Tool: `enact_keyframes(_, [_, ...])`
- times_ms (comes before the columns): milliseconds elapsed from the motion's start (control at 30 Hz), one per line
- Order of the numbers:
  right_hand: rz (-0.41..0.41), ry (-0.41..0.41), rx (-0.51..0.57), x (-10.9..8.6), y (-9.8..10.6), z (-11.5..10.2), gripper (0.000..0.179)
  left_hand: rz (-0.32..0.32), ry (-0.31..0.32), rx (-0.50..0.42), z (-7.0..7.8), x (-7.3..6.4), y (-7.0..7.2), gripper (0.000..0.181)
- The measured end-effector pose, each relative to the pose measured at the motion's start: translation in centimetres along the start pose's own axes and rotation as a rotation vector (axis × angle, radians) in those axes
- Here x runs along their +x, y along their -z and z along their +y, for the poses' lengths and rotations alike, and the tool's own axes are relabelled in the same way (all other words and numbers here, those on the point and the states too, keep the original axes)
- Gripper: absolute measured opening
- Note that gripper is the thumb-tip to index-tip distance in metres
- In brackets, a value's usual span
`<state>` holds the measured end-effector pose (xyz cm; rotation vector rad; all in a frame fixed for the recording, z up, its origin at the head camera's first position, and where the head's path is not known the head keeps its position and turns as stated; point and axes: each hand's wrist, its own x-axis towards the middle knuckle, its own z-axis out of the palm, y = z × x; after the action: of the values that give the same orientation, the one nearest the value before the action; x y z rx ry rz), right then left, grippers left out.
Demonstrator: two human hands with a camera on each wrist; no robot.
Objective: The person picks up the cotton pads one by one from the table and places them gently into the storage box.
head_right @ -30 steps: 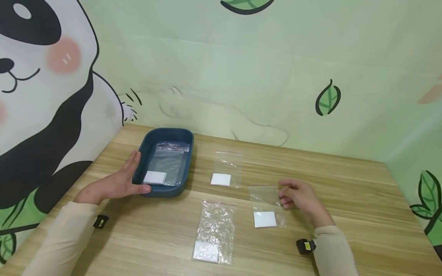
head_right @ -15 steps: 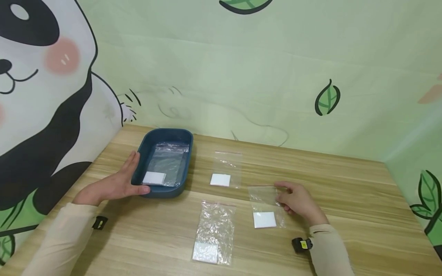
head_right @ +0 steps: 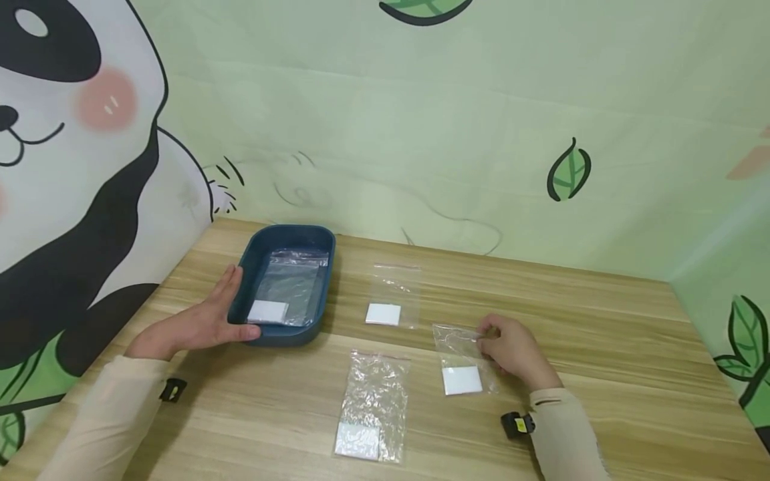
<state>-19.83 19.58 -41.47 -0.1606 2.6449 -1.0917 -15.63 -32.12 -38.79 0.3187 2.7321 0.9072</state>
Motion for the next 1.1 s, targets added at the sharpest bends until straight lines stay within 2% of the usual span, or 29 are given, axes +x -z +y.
enact_keyframes(133, [0.040,0.024,-0.020,-0.14,0.05,-0.09,0.009,0.001,-0.004,0.003,-0.02,0.04,-0.05,0.131])
enact_keyframes(333, [0.113,0.068,-0.050,-0.44,0.41,-0.57,0.015,0.000,-0.001,0.007,0.10,0.05,-0.02,0.131])
enact_keyframes(500, [0.120,0.043,0.027,-0.45,0.44,-0.67,0.018,-0.006,0.008,0.003,0.12,0.00,-0.04,0.130])
enact_keyframes(600, [0.113,0.049,0.079,-0.35,0.43,-0.58,0.028,-0.007,0.010,0.003,0.07,-0.02,-0.03,0.129])
enact_keyframes(700, [0.073,0.070,0.137,-0.27,0.42,-0.49,0.048,-0.008,0.010,0.004,0.09,-0.08,-0.01,0.129])
enact_keyframes(800, [-0.022,0.080,0.250,-0.23,0.38,-0.43,0.069,-0.007,0.009,0.011,0.04,-0.12,0.00,0.129])
enact_keyframes(867, [-0.082,0.068,0.323,-0.19,0.36,-0.37,0.076,-0.006,0.007,0.014,0.06,-0.15,0.01,0.128])
enact_keyframes(967, [-0.129,0.057,0.380,-0.18,0.35,-0.34,0.080,-0.005,0.008,0.023,-0.08,-0.08,0.00,0.128])
enact_keyframes(1100, [-0.121,0.073,0.356,-0.20,0.30,-0.42,0.079,-0.003,0.012,0.029,-0.26,0.02,-0.01,0.128])
